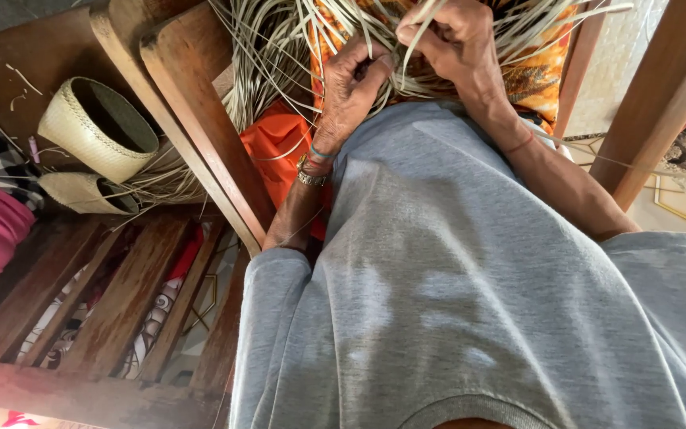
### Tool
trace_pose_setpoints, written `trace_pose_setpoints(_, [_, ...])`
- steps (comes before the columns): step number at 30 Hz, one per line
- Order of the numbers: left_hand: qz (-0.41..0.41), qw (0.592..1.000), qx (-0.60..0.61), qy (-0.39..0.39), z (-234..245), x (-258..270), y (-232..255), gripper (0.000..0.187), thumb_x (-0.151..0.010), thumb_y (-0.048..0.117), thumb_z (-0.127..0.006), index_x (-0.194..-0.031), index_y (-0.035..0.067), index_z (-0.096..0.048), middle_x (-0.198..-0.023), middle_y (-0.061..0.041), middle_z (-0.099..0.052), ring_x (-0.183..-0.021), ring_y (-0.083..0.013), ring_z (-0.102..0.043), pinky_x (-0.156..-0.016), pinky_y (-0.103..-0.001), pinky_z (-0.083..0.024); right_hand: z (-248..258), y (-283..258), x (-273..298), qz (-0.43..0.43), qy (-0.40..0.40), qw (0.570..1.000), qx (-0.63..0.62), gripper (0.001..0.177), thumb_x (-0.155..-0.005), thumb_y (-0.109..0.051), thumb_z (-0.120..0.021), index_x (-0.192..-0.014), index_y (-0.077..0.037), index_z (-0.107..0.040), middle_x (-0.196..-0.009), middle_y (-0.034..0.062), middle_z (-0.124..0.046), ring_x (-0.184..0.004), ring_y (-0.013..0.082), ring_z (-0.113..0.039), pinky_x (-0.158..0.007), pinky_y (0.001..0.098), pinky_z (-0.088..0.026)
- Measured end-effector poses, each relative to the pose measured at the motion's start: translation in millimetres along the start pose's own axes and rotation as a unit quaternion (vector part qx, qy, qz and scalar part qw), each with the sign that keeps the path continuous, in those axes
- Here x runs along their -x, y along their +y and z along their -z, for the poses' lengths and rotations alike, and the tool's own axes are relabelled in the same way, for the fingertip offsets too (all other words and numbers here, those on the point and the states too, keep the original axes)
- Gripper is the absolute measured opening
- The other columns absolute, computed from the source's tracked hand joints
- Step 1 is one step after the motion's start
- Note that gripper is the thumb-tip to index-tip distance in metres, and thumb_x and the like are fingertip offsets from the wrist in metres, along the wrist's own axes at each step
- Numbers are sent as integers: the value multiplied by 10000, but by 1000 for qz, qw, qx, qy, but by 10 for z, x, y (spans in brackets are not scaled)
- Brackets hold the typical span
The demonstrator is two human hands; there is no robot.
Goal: Weaving natural plant fibers together to create a basket or container
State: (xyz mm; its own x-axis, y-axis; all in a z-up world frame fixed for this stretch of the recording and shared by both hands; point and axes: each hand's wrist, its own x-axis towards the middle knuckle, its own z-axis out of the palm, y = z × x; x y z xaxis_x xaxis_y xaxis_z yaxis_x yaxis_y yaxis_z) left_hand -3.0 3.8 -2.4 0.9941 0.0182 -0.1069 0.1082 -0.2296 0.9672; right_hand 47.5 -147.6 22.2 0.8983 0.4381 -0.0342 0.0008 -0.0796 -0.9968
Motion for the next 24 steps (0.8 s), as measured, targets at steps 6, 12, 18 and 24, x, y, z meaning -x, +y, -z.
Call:
trace_pose_setpoints(6, [29,997,69,-12,30,21,-72,89,-744,7,-529,-676,52,-565,-618,-15,-540,-583,-118,-495,-561,-252,-416,121,-39,134,65,-67,993,69,60,-913,28,-625,-853,25,-625,-836,115,-624,-726,189,-594,-648,277,-468])
trace_pose_setpoints(12, [33,999,10,17,-27,44,-66,95,-745,38,-557,-662,79,-537,-580,25,-457,-495,-69,-391,-459,-222,-320,81,-141,223,16,-93,986,138,26,-851,5,-617,-838,-12,-602,-755,84,-563,-664,192,-525,-597,297,-386])
trace_pose_setpoints(18, [-12,989,-142,48,-107,87,-61,46,-685,46,-545,-707,85,-532,-641,-14,-501,-567,-140,-462,-483,-277,-367,142,-188,217,0,-137,988,70,257,-849,-129,-605,-1073,-26,-530,-1049,114,-541,-951,223,-526,-792,312,-424])
trace_pose_setpoints(24, [-55,963,-241,104,-240,92,-110,53,-678,114,-539,-667,97,-489,-667,-32,-504,-597,-219,-516,-527,-328,-402,365,-1116,105,-104,-32,994,-22,58,-890,-3,-552,-840,25,-562,-808,146,-614,-768,201,-628,-704,260,-512])
